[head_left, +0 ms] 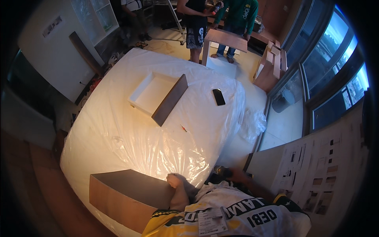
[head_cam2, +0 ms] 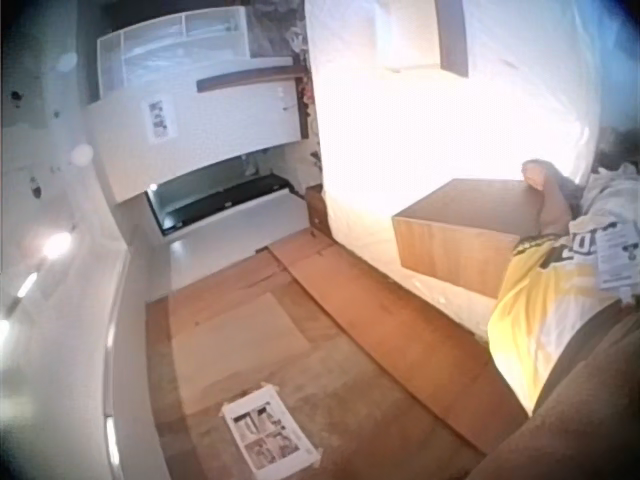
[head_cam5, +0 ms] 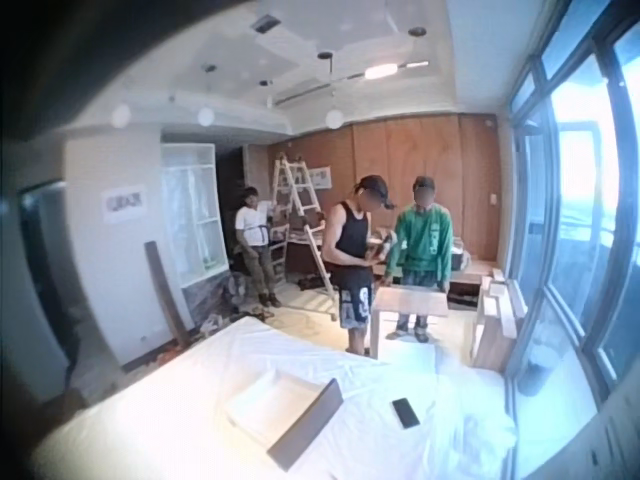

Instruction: The person uses a power drill to drive screws into wooden boards to assemble a cabinet frame and a drawer on top of a bed covered in plastic.

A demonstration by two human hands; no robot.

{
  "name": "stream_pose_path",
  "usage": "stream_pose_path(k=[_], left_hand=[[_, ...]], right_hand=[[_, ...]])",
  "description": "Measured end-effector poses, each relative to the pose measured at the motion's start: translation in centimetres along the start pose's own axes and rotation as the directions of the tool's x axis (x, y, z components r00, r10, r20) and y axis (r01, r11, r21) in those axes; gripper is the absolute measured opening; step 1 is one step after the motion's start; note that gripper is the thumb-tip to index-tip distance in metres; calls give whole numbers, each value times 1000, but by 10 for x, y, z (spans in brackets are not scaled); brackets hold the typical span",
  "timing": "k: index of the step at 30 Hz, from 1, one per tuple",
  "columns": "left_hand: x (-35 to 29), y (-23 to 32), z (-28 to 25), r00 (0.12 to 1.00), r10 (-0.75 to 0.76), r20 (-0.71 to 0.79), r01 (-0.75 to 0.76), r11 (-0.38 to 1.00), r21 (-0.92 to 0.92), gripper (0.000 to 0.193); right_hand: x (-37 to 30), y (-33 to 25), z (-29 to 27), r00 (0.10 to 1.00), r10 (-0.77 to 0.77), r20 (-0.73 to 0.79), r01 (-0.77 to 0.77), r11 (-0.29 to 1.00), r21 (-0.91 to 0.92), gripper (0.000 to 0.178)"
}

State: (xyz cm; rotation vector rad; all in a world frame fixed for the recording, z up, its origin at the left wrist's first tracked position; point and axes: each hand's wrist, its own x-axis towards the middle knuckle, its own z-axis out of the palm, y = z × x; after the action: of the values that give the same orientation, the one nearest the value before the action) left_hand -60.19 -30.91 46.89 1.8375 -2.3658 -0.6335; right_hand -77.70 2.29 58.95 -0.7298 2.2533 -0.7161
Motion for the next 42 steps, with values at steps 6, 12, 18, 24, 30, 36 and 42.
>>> stream_pose_path(k=[6, 12, 18, 24, 30, 36, 42], left_hand=[[26, 36, 14, 958, -122, 261, 287, 322, -902, 25], [63, 122, -44, 674, 230, 702, 681, -562, -469, 17], [25, 230, -207, 710, 571, 412, 694, -665, -275, 29], [-38, 282, -307, 931, 322, 173, 349, -645, -680, 25], [-67, 301, -314, 964, 264, -43, 118, -565, -817, 27], [-94, 315, -344, 989, 129, -67, -1, -458, -889, 29], [-105, 308, -357, 979, 148, -143, -73, -397, -915, 33]], right_hand=[[-10, -51, -30, 996, -23, -83, 18, 998, -62, 46], [8, -132, -71, 969, -74, -237, 71, 997, -22, 36], [12, -170, -95, 812, -373, -449, 519, 813, 263, 33], [55, -91, -56, 771, -475, -424, 536, 844, 29, 39], [82, -92, -62, 879, -427, -210, 451, 889, 80, 43], [79, -129, -82, 697, -658, -285, 693, 720, 31, 46], [54, -183, -125, 616, -749, -243, 779, 625, 50, 43]])
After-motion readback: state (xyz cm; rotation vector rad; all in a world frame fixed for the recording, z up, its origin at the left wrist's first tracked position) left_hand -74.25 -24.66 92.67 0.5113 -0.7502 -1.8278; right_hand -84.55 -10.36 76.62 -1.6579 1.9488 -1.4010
